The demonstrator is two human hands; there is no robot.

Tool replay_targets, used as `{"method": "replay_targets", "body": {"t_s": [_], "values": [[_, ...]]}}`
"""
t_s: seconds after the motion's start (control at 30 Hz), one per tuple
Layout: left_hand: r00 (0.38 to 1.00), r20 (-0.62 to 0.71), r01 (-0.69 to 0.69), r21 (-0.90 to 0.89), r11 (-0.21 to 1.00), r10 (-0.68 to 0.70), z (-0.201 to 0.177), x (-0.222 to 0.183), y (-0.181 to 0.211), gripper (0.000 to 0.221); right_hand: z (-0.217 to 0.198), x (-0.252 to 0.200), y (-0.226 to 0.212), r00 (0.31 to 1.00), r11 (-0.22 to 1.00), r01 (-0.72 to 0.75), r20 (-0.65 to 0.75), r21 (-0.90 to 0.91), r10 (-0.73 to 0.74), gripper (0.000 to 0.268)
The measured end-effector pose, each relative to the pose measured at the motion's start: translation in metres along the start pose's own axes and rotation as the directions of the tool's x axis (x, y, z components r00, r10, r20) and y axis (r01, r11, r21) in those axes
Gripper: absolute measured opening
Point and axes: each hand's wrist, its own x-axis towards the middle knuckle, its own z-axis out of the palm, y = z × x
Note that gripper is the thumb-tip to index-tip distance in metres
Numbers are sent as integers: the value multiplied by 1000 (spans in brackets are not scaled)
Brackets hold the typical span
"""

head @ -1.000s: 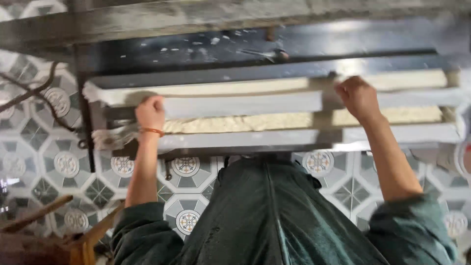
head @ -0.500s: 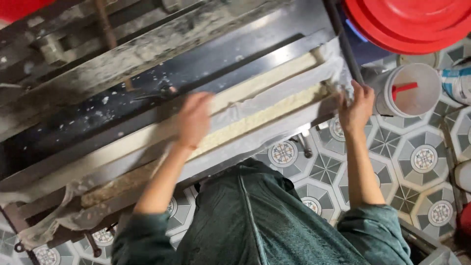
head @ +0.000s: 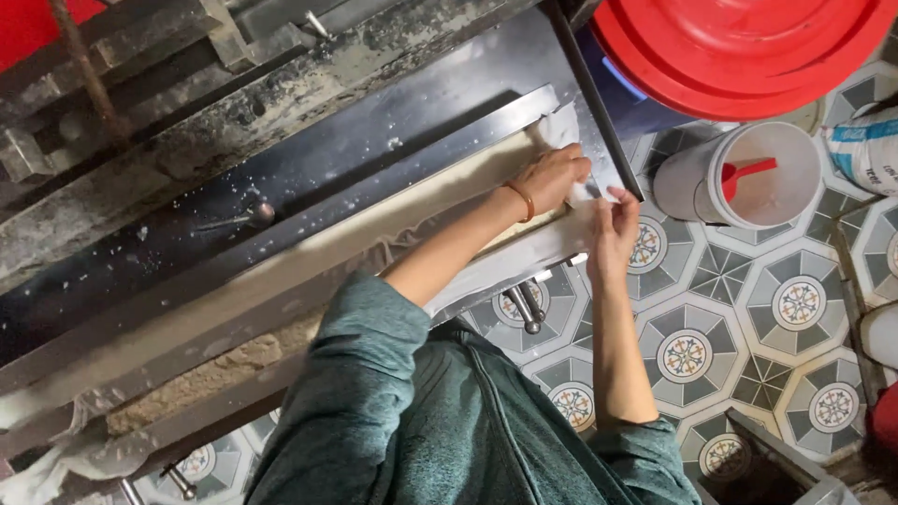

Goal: Unmolding long blocks of tofu and wrapping them in white cloth strips on a metal production table.

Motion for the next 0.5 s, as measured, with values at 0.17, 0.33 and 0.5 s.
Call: {"method": "replay_targets", "body": {"t_s": [0.17,0.33,0.5], "values": [[878,-81,-464,105,880,472,7,-9,-29,17,26,17,-18,956,985,-126,250,-115,151,8],[734,-562,-312,220,924,381,-9,-124,-63,14,55,-17,-44,928,969,-240,282,-54,245,5],[875,-396,-10,-589,808,-278,15,-218,-52,58,107,-103,-78,855,972,-175,466,-155,228,5]]}}
